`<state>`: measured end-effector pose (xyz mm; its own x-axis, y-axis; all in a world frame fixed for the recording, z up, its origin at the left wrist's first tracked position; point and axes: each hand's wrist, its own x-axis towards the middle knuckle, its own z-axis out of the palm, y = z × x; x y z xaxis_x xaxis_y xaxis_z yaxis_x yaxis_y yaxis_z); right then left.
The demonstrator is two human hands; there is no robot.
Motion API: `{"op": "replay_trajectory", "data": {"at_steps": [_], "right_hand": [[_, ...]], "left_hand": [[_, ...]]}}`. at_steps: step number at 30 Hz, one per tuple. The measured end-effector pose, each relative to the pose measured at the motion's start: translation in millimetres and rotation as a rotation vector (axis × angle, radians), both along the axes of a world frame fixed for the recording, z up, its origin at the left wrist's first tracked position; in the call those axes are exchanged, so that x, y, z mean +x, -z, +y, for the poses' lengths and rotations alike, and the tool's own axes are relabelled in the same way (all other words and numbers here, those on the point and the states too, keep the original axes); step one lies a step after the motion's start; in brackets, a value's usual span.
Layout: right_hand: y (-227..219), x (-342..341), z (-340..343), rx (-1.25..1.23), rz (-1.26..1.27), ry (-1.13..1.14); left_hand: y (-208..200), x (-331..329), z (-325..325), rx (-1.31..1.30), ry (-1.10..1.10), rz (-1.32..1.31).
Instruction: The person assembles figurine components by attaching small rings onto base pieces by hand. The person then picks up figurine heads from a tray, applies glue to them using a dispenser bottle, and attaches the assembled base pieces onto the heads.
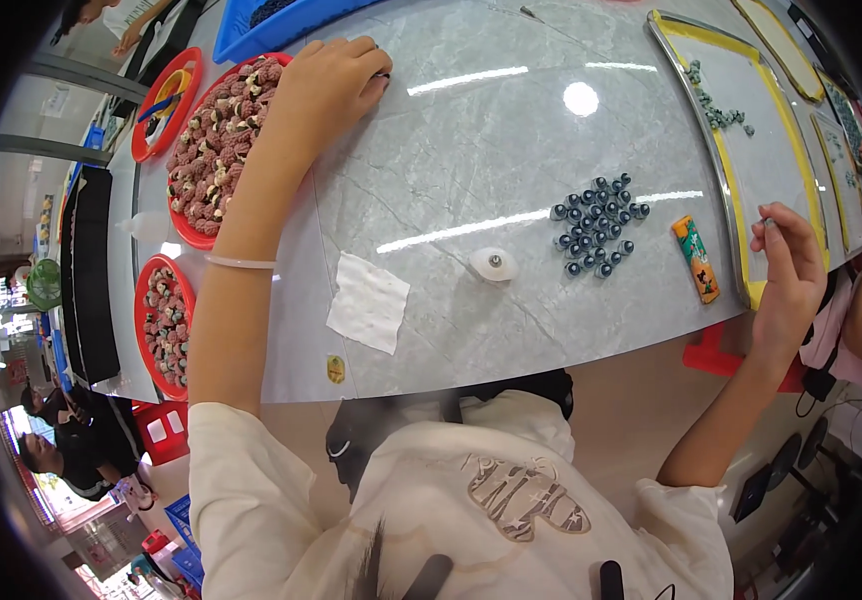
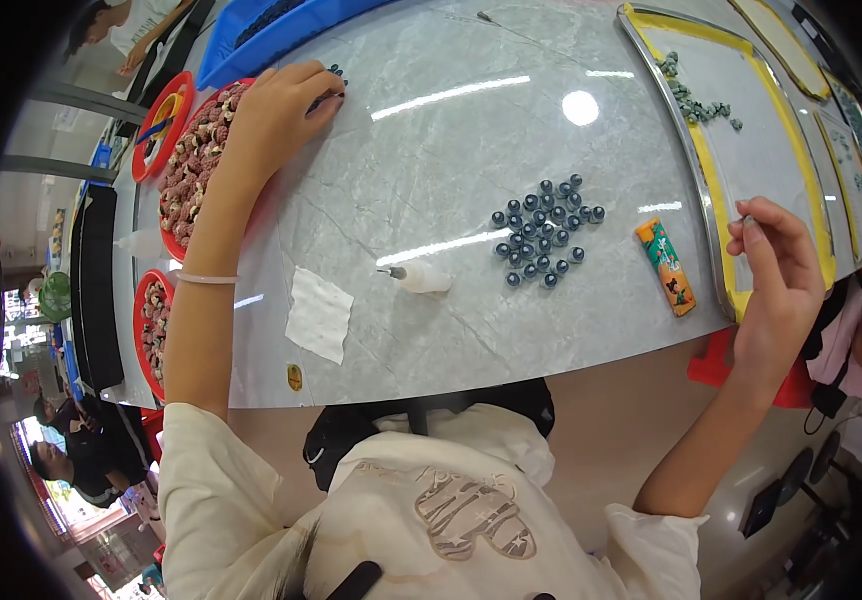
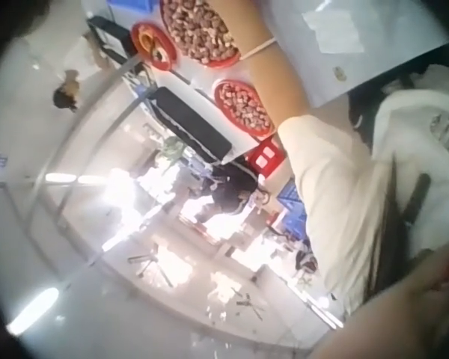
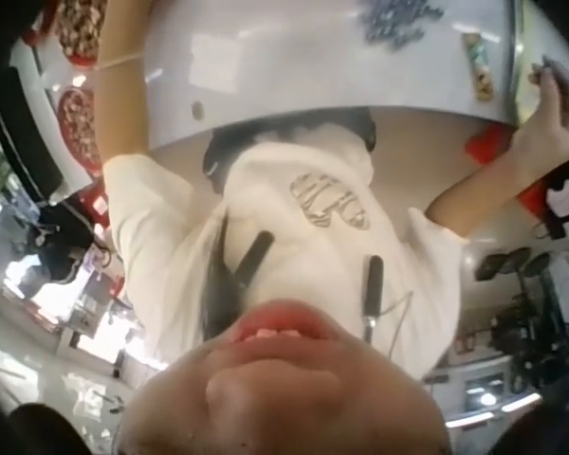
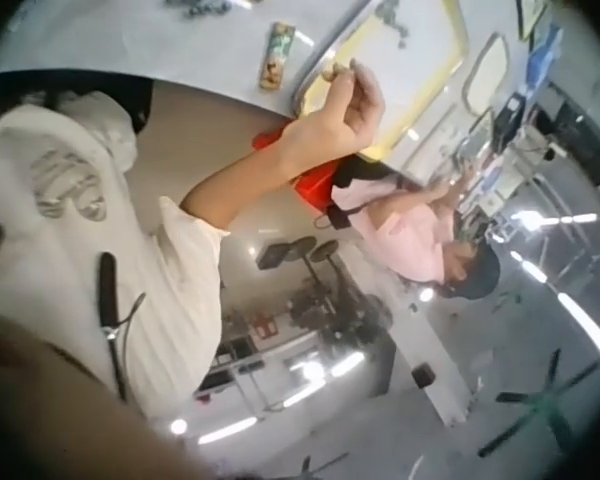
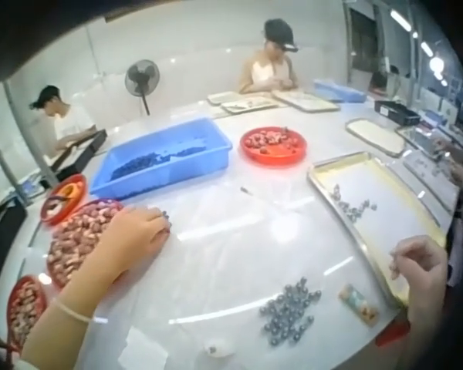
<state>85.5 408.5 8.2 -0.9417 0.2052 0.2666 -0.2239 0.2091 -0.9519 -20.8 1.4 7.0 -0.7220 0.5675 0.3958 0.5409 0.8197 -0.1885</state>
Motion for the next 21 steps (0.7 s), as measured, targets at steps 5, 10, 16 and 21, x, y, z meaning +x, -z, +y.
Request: {"op": "replay_trajectory", "data": {"at_steps": [5, 10, 16, 21], "right_hand": [[5, 21, -20, -0.096, 0.02, 0.034], [2, 32, -37, -0.163, -0.027, -0.1], [-9, 44, -43, -0.212, -0.001, -0.131], [-24, 56, -59, -0.197, 0.097, -0.319]], "left_hand": [[11, -9, -2, -0.115, 0.058, 0.097], [14, -7, -7, -0.16, 0.03, 0.145], [-8, 37, 9, 0.131, -0.015, 0.151], [-35, 132, 52, 0.941, 0.033, -0.398]]}}
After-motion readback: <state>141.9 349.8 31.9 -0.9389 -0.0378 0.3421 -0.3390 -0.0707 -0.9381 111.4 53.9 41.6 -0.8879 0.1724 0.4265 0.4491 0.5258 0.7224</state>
